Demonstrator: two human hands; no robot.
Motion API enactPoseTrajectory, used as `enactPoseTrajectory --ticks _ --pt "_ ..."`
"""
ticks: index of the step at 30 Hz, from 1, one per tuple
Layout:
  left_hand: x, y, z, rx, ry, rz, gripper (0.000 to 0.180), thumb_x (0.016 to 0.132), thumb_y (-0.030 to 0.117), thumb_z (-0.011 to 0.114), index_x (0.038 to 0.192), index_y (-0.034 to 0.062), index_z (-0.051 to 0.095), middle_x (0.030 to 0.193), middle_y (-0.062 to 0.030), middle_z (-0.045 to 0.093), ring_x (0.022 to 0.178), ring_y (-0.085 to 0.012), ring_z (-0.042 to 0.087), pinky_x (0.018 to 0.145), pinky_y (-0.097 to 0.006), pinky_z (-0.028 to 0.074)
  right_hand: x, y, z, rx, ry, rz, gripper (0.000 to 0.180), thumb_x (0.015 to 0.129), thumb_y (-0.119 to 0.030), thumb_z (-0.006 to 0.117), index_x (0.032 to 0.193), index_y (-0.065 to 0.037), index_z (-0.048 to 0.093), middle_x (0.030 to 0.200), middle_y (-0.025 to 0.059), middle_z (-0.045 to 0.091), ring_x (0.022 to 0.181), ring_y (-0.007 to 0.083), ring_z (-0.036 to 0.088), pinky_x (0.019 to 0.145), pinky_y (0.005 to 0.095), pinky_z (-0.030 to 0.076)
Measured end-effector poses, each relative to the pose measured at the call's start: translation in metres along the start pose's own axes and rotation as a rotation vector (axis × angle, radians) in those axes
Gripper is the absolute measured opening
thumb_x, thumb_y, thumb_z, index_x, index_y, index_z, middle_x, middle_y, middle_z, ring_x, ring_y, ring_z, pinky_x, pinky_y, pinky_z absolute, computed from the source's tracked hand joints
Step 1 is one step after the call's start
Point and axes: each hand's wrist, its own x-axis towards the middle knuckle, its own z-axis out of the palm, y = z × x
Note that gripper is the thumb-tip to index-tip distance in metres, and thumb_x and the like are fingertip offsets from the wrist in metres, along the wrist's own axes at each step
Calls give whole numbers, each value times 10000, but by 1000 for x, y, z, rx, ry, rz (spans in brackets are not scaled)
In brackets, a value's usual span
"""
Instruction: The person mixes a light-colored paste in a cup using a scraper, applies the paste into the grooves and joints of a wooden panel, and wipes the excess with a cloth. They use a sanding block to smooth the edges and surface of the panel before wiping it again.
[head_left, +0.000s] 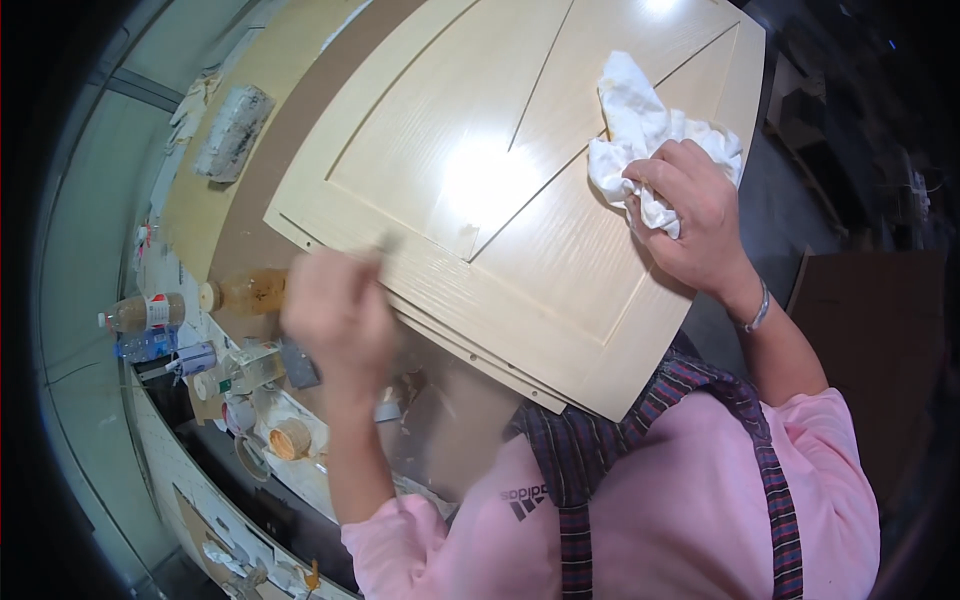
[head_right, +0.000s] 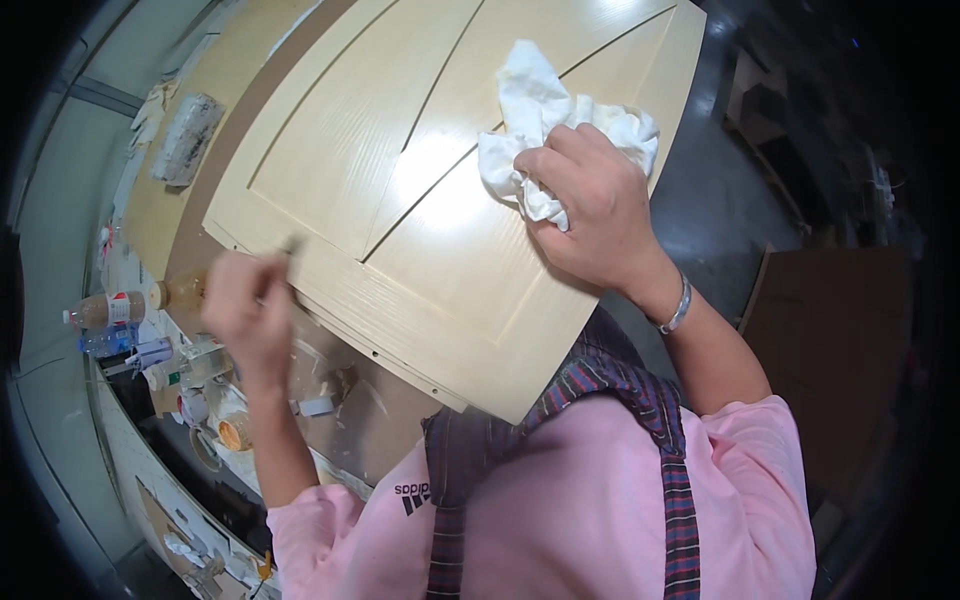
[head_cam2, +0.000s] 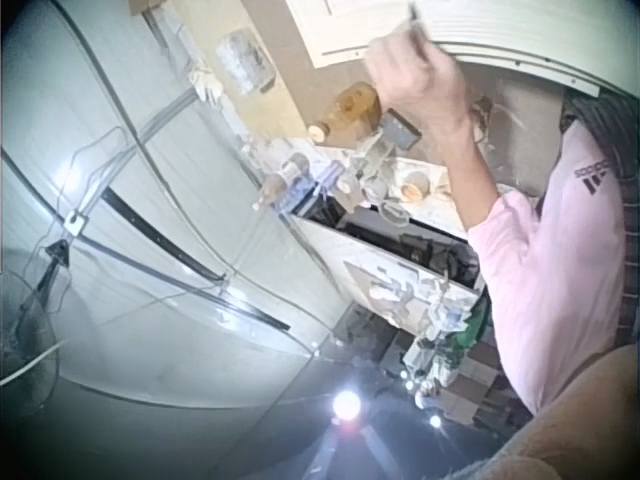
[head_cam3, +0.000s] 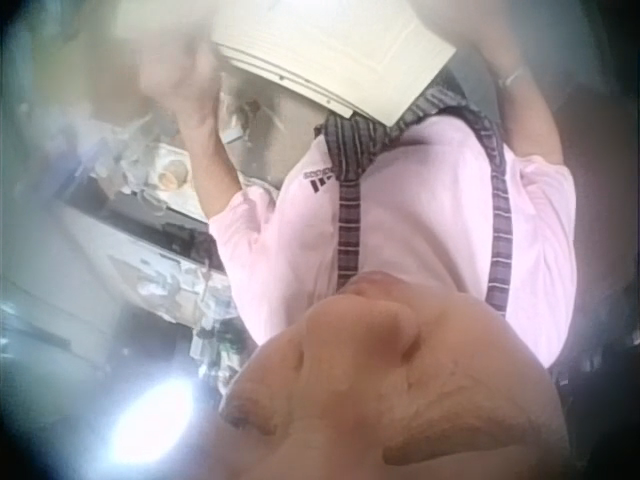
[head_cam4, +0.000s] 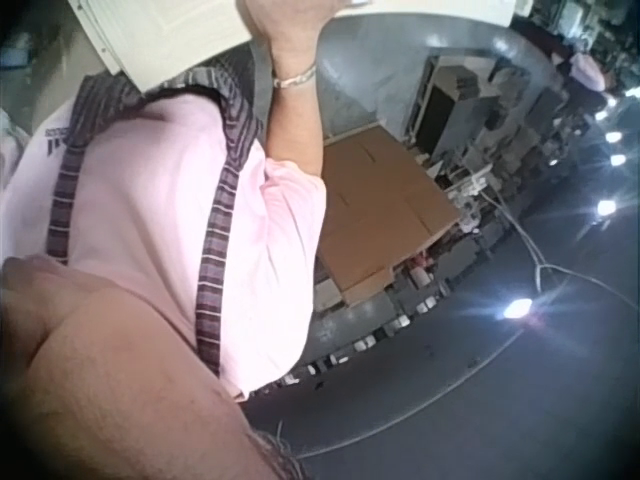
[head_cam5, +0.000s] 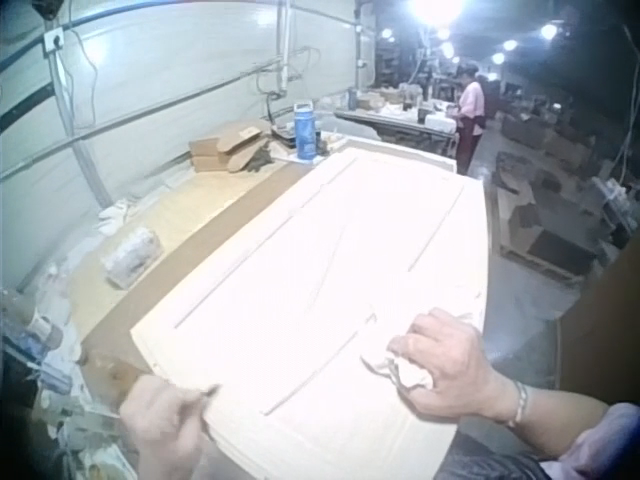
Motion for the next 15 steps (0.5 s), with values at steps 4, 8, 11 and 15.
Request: enactPoseTrajectory --ticks 4,8,11,15 --pt "1 28 -1 -102 -216 142 125 688 -52 704 777 22 657 663 -91 535 621 -262 541 575 -343 433 1 -2 -4 5 -26 11 236 688 -39 722 916 -44 661 809 121 579 735 315 563 623 394 441" --pt "15 -15 2 -12 19 -142 127 679 -51 708 742 40 646 663 -108 527 625 -267 543 579 -353 425 4 1 -5 67 -40 -41 226 683 -40 707 903 -42 657 786 111 560 716 307 545 609 395 429" --pt "3 60 0 -179 -219 79 130 699 -79 700 739 22 631 659 -109 518 625 -268 536 567 -362 415 4 3 -6 81 -62 -46 227 682 -42 704 904 -43 654 782 108 555 709 304 539 603 397 424" --pt "-1 17 4 20 -102 -99 118 725 -61 711 752 20 630 676 -93 541 625 -236 543 565 -346 420 4 5 -5 116 -62 -96 233 682 -49 710 908 -44 652 782 107 552 703 303 536 592 398 417"
